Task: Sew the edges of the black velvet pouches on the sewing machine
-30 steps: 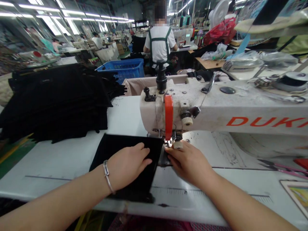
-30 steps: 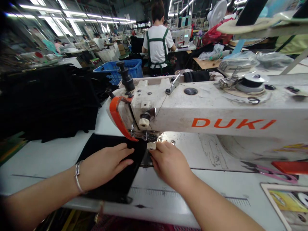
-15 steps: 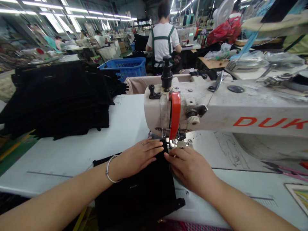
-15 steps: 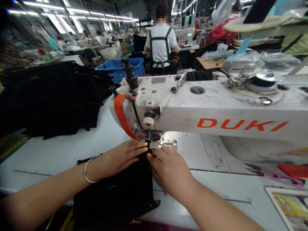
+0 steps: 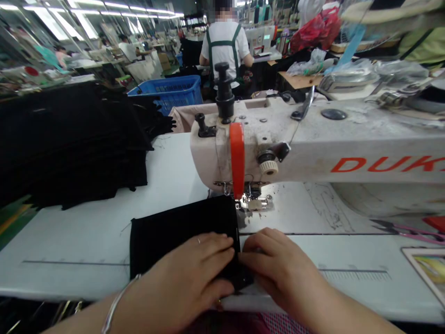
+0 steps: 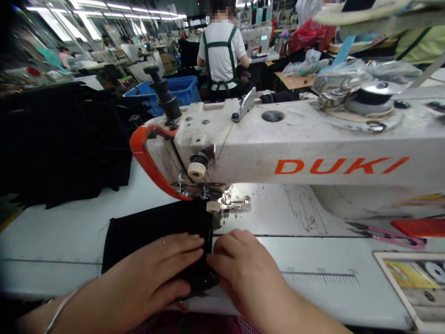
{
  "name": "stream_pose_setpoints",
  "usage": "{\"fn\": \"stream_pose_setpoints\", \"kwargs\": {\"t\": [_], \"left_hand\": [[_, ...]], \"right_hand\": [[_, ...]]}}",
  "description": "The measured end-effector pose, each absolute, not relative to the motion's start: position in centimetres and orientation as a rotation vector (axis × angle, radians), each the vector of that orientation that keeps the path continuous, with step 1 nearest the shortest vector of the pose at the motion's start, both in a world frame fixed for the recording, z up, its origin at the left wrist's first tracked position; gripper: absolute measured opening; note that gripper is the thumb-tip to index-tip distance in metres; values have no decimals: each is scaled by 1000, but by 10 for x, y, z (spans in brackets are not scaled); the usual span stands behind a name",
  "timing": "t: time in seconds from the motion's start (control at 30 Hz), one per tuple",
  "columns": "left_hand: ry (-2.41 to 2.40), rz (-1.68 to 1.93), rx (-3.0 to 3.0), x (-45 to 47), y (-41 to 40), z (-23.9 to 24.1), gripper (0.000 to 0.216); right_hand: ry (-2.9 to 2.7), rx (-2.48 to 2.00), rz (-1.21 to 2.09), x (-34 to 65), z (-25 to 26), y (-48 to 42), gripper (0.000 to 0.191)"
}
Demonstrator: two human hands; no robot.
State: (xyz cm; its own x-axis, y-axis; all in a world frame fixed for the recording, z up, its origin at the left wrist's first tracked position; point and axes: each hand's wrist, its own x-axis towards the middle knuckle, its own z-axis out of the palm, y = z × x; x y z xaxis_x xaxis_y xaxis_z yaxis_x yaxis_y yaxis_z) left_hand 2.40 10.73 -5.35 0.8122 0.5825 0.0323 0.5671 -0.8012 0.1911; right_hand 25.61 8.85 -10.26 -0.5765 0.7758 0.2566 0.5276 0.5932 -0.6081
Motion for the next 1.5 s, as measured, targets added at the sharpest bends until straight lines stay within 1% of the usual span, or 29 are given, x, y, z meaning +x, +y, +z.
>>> {"fn": "stream_pose_setpoints", "kwargs": {"t": [0.03,0.13,0.33,0.47,0.6,0.67,0.7,0.83,0.9,0.97,1.07,1.2,1.4,1.5], "left_hand": [[912,135,2830,25,92,-53,42],[1011,202,2857,26,64,-62,42],[1125,389,2754,26,51,-92,39],[1170,498,2651,23,45,-104,40],[1168,448,2584,22,48,-94,41],[1138,380,2625,25,52,-82,50],[1120,335,2658,28,54,-77,52],[1165,222,2773,39,55,-70,34],[1202,275,2826,42,54,-73,23],[1218,392,2851,42,53,-78,19],[1282,618,2818,39,54,-79,18],[1322,778,2825,33,55,-71,23],[1401,813,2853,32,57,-68,29],[1537,764,2824,31,57,-72,24]], "right_hand": [[-2298,-1002,689,257,-103,82,21],[-2249,-965,734,257,-104,69,27],[-2269,-953,728,258,-110,67,17],[-2261,-918,707,260,-110,66,18],[-2185,-973,739,261,-109,66,23],[-2188,-980,705,261,-110,65,24],[-2206,-979,680,261,-110,65,24],[-2229,-1020,657,262,-111,65,23],[-2210,-1055,659,262,-110,68,24],[-2217,-1088,649,262,-106,75,22],[-2288,-1081,632,259,-96,90,18],[-2378,-947,526,254,-86,112,15],[-2328,-788,484,243,-98,122,15],[-2306,-757,476,237,-103,120,17]]}}
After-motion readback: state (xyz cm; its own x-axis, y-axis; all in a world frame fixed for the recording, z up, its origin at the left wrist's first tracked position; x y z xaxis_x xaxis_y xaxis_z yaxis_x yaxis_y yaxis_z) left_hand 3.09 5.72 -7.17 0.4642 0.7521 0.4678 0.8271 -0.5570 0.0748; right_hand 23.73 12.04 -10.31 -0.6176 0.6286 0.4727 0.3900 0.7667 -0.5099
